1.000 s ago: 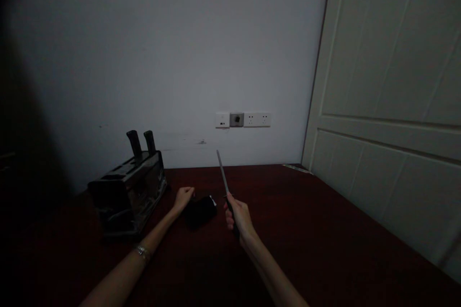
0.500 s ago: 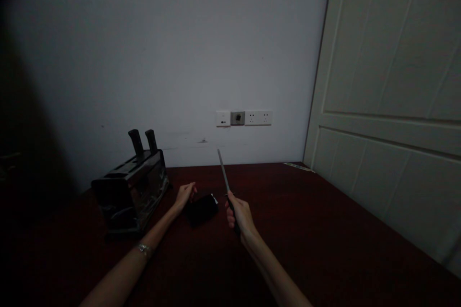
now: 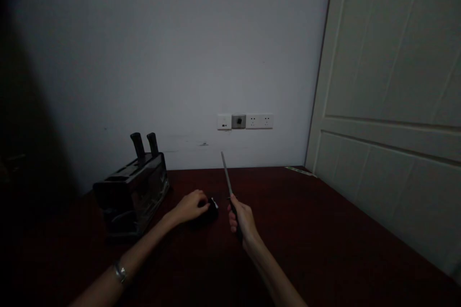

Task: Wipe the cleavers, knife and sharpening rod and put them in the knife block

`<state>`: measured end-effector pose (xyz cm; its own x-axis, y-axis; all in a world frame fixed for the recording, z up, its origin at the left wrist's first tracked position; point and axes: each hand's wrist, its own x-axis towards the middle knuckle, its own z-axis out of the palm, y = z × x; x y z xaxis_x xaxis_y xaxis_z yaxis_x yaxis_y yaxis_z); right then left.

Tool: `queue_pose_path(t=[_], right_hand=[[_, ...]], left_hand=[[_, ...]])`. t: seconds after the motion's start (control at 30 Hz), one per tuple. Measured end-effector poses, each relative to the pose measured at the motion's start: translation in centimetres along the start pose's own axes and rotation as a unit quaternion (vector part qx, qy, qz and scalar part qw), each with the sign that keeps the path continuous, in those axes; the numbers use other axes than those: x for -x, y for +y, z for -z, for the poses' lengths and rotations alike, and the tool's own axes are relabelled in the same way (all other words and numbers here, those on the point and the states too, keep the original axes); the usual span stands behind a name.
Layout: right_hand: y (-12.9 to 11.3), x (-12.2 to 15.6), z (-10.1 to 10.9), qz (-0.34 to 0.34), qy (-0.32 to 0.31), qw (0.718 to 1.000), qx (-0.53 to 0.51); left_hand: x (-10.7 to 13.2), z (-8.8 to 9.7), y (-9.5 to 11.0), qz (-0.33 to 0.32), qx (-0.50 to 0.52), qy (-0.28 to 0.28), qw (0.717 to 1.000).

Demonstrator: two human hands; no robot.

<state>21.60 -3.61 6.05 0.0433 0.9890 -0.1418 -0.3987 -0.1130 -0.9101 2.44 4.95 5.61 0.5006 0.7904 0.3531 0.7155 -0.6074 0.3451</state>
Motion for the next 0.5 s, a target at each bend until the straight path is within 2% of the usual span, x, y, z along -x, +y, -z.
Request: queue_pose_path(t=[0.03,0.1,0.23,0.4,0.5], right_hand=[[0.0,0.0,0.0,-0.001,0.001,1.000,-0.002],[0.0,0.0,0.0,-0.001,0.002,1.000,-0.009],[0.1,0.1,-0.1,-0.006,-0.002,1.000,-0.019],[0.2,0.2,-0.2,-0.010,-0.007,1.000,-0.020],[0.2,0.2,-0.3,-0.011,-0.007,1.000,-0.017]], left_hand=[[0.7,-0.4,0.4,-0.032,-0.035,-0.034,0.998],[1.8,-1.5,0.6,-0.053,-0.073,-0.076,0.993],[2.5,-3.2,-0.7,-0.032,-0.056,-0.116,0.991],[2.1,-3.8,-1.9,-0.039,0.018,-0.063,0.997],[1.1,-3.0,-1.5,0.009,0.116,-0.008,0.993]])
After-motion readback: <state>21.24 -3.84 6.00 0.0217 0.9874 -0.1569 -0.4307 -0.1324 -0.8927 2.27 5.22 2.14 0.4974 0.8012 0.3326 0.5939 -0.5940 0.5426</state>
